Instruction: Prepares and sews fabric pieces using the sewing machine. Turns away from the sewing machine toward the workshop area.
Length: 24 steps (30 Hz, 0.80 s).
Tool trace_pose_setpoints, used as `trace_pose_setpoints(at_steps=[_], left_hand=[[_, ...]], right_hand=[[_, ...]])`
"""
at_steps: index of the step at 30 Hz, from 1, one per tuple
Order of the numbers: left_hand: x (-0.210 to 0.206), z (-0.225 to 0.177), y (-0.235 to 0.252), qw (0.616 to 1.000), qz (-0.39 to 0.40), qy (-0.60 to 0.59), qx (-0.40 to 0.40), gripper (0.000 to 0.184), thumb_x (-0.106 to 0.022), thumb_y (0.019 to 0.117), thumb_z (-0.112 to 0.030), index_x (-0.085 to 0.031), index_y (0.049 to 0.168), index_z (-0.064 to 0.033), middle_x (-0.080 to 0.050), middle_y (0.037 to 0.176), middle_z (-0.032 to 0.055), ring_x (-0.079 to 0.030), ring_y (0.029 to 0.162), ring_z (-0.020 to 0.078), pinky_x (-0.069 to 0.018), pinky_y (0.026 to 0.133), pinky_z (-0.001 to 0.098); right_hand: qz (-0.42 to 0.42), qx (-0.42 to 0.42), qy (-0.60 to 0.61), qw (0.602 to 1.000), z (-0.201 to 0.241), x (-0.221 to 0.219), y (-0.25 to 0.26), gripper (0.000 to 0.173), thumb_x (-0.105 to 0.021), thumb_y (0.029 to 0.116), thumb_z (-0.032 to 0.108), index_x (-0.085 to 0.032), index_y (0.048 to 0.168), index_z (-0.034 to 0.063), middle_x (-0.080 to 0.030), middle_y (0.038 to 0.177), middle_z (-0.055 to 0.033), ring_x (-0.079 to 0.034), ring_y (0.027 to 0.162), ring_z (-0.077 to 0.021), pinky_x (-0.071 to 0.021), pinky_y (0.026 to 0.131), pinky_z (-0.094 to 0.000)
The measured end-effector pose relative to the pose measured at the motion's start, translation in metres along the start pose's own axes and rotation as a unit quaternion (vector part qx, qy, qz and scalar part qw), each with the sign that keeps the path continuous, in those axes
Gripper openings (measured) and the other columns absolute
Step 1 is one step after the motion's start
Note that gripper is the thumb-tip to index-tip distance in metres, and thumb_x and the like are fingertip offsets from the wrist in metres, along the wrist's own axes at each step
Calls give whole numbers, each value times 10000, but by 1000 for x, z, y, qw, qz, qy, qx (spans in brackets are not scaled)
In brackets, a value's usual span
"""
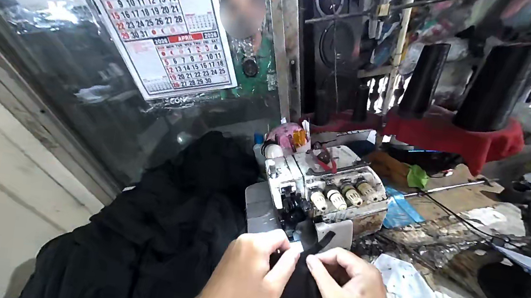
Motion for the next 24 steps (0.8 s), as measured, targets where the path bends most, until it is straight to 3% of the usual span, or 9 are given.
trace_pose_setpoints(at_steps=[3, 6, 9, 12, 14, 22, 24], left_hand=[[-2, 24, 26, 986, 111, 87, 83, 355, -501, 1003, -475, -702, 925, -193, -668, 810, -24, -659, 780, 131, -550, 697, 404], [1, 33, 40, 979, 138, 87, 124, 336, -519, 985, -449, -703, 920, -175, -663, 821, -3, -648, 781, 158, -537, 698, 418], [-3, 37, 46, 981, 97, 92, 137, 279, -541, 954, -403, -709, 888, -190, -659, 791, -23, -645, 760, 140, -535, 678, 415], [-10, 43, 38, 988, 57, 98, 107, 283, -520, 959, -430, -699, 875, -228, -644, 768, -66, -633, 725, 99, -527, 632, 385], [-12, 46, 35, 990, 48, 92, 96, 280, -516, 960, -440, -695, 874, -242, -638, 756, -81, -626, 708, 84, -521, 609, 372], [-31, 37, 27, 975, -88, 186, 86, 285, -501, 972, -401, -682, 823, -238, -617, 701, -85, -629, 653, 89, -498, 531, 373], [-32, 36, 25, 974, -85, 194, 81, 307, -492, 980, -403, -686, 822, -226, -625, 711, -66, -643, 668, 107, -511, 540, 385]], right_hand=[[-36, -36, -23, 998, -23, -23, 17, 151, -747, 872, 354, -740, 832, 209, -707, 744, 120, -672, 659, -11, -589, 594, -238], [-88, -60, -13, 994, -27, -39, 22, 195, -766, 831, 358, -697, 848, 177, -615, 659, 80, -579, 544, -56, -502, 495, -258], [-121, -29, 6, 992, -29, -52, 24, 167, -765, 829, 279, -707, 925, 157, -526, 606, 86, -480, 480, -47, -419, 436, -229], [-120, 18, -10, 993, -28, -53, 24, 158, -725, 862, 231, -779, 1000, 175, -572, 646, 117, -471, 490, -2, -405, 432, -200], [-111, 16, -19, 994, -30, -51, 24, 158, -719, 880, 252, -801, 1002, 195, -625, 681, 125, -498, 513, 15, -424, 450, -188], [-143, -2, -39, 989, -30, -58, 29, 158, -739, 859, 285, -780, 971, 181, -553, 607, 122, -461, 460, -8, -407, 415, -209], [-139, -4, -48, 989, -30, -57, 29, 162, -729, 865, 300, -771, 973, 187, -557, 616, 120, -477, 472, -15, -427, 428, -221]])
Point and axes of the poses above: each hand's wrist, its own y-axis towards the middle knuckle, its own x-axis out of the back of the hand, z = x × y, the point moved 1 cm from there along y, towards the middle knuckle
